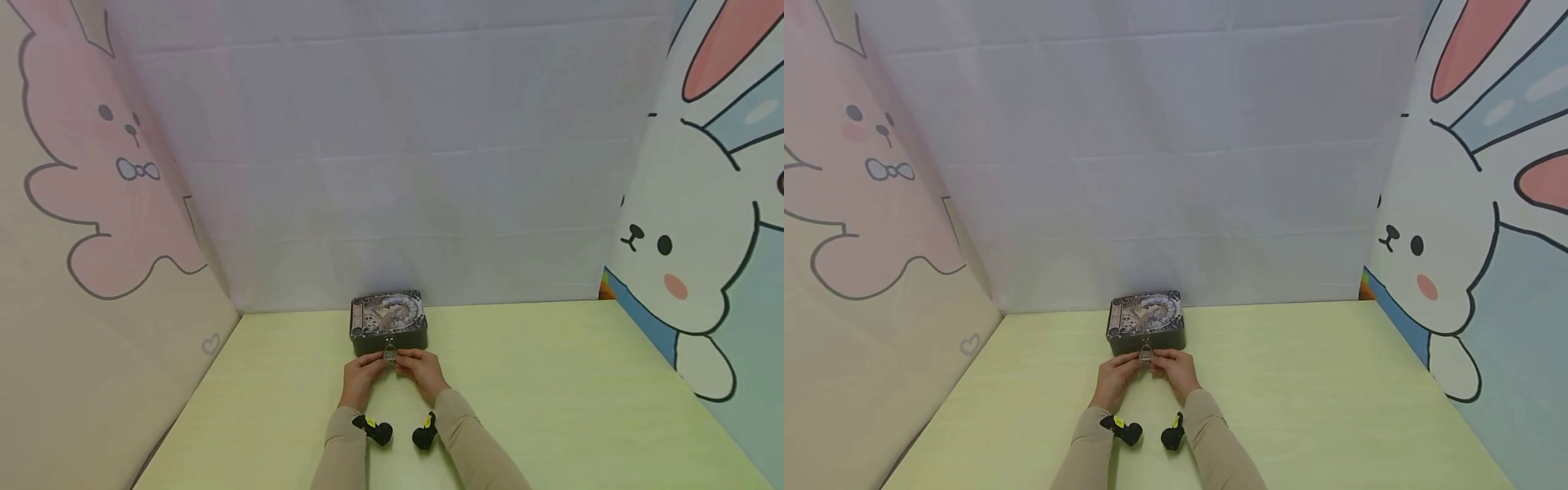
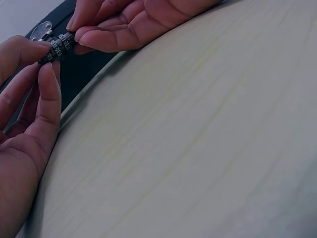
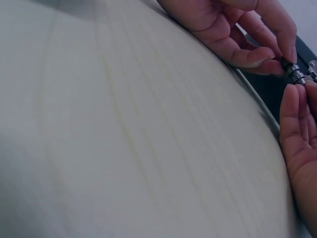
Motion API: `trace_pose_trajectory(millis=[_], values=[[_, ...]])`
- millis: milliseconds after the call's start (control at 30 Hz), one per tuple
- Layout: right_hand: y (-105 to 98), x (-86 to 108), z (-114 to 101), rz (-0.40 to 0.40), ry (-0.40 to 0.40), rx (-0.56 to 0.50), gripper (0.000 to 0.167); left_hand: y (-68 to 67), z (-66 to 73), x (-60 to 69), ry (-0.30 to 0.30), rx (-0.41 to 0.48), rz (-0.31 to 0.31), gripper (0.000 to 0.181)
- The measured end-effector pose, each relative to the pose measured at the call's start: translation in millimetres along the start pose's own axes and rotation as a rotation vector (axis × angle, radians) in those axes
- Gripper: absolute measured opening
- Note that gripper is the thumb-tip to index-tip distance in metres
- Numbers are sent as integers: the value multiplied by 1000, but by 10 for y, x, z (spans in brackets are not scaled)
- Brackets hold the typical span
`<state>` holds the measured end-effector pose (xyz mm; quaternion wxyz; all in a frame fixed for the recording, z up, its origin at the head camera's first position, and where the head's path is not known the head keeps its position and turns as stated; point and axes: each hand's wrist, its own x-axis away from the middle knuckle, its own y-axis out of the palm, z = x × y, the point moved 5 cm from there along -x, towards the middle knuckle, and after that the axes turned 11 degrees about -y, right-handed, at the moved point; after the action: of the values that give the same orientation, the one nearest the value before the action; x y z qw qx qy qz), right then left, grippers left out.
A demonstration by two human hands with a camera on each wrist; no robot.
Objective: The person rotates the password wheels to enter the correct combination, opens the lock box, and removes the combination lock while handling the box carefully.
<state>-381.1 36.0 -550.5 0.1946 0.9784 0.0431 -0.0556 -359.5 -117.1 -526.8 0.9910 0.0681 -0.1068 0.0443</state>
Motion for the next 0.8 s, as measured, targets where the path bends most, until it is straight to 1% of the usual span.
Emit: trace_pose_trajectory(millis=[33,100,267,300,433,667,733,800], values=[[0,3,2,0,-1,-4,35,-4,-12,-8,3,1,-1,30],[-2,4,11,-4,-7,-6,35,-16,-75,-70,-17,3,8,30],[-6,2,15,-4,-9,2,35,-44,-236,-242,-28,19,26,29],[-8,-1,16,-3,-6,5,35,-44,-247,-255,-27,21,31,29],[1,4,-23,-11,4,15,34,-40,-257,-265,-18,19,44,31],[82,108,-237,-26,5,18,33,-38,-260,-263,-16,11,51,31],[63,87,-186,-23,3,13,32,-41,-266,-272,-19,20,51,30],[35,47,-104,-13,0,13,32,-45,-273,-281,-21,49,43,29]])
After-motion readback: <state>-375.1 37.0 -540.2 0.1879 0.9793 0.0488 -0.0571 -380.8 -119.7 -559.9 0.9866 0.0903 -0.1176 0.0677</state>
